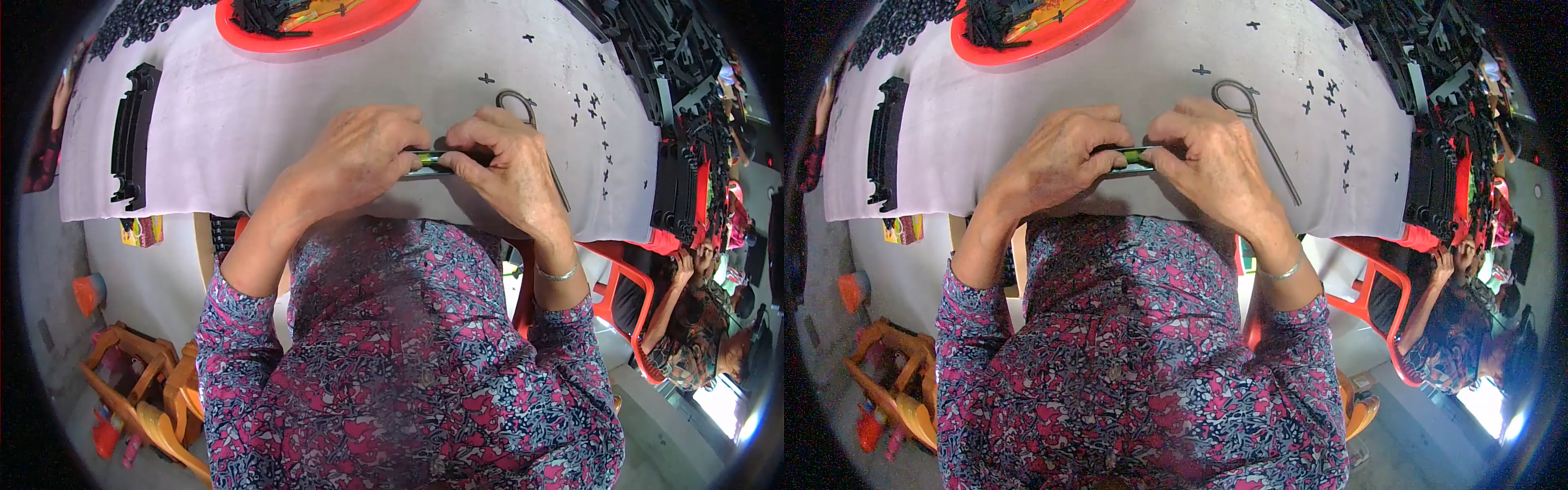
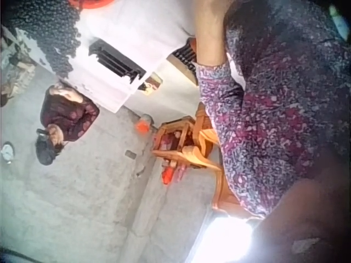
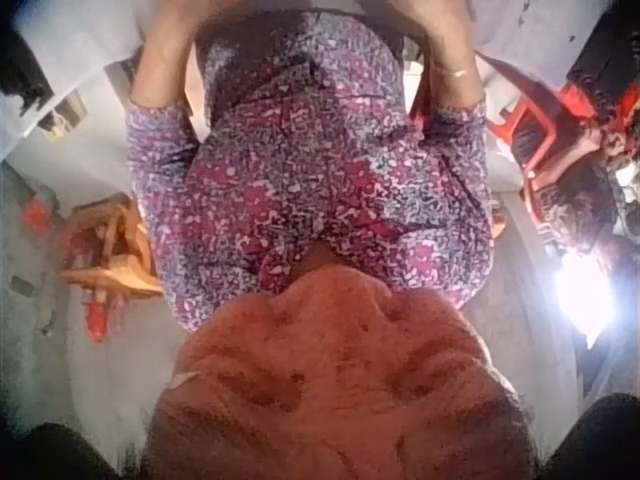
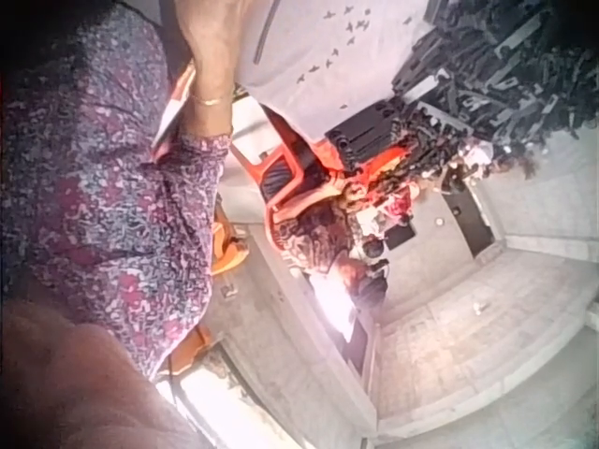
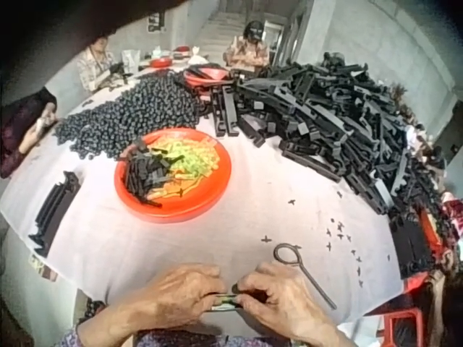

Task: The person assembles plastic frames by placing small components into the frame slots by hand and pressing them into place using a metal loop tool.

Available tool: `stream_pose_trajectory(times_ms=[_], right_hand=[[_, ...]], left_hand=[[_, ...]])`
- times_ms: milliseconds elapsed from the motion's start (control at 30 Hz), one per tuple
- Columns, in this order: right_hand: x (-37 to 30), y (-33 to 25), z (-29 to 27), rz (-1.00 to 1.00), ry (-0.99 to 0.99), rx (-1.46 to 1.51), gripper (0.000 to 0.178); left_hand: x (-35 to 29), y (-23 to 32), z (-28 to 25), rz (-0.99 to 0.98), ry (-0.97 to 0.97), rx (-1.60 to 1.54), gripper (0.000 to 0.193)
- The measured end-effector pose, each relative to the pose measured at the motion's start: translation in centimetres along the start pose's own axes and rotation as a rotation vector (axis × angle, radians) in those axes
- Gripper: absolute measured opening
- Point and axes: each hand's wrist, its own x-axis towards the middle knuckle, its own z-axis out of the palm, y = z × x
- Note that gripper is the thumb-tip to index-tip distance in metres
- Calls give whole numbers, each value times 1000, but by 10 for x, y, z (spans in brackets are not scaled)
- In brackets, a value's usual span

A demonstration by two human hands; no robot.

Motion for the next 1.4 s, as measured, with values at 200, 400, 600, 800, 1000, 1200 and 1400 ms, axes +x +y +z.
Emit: stream_pose_trajectory(times_ms=[200,400,600,800,1000,1200,1400], right_hand=[[3,0,5,6,-80,6,9],[9,-2,4,24,-151,2,11],[2,10,-3,88,37,191,6],[-18,55,-42,210,288,-32,11],[-28,62,-46,431,196,-95,22],[-18,62,-43,397,145,-105,19],[-25,64,-43,503,216,-42,10]], left_hand=[[2,6,-2,-12,-5,-11,16],[1,9,4,-24,51,33,15],[0,5,0,-96,-8,-59,16],[-12,18,-5,6,105,64,21],[-23,36,-5,-51,156,55,34],[-23,29,15,-82,238,196,36],[-24,37,12,-23,268,213,34]])
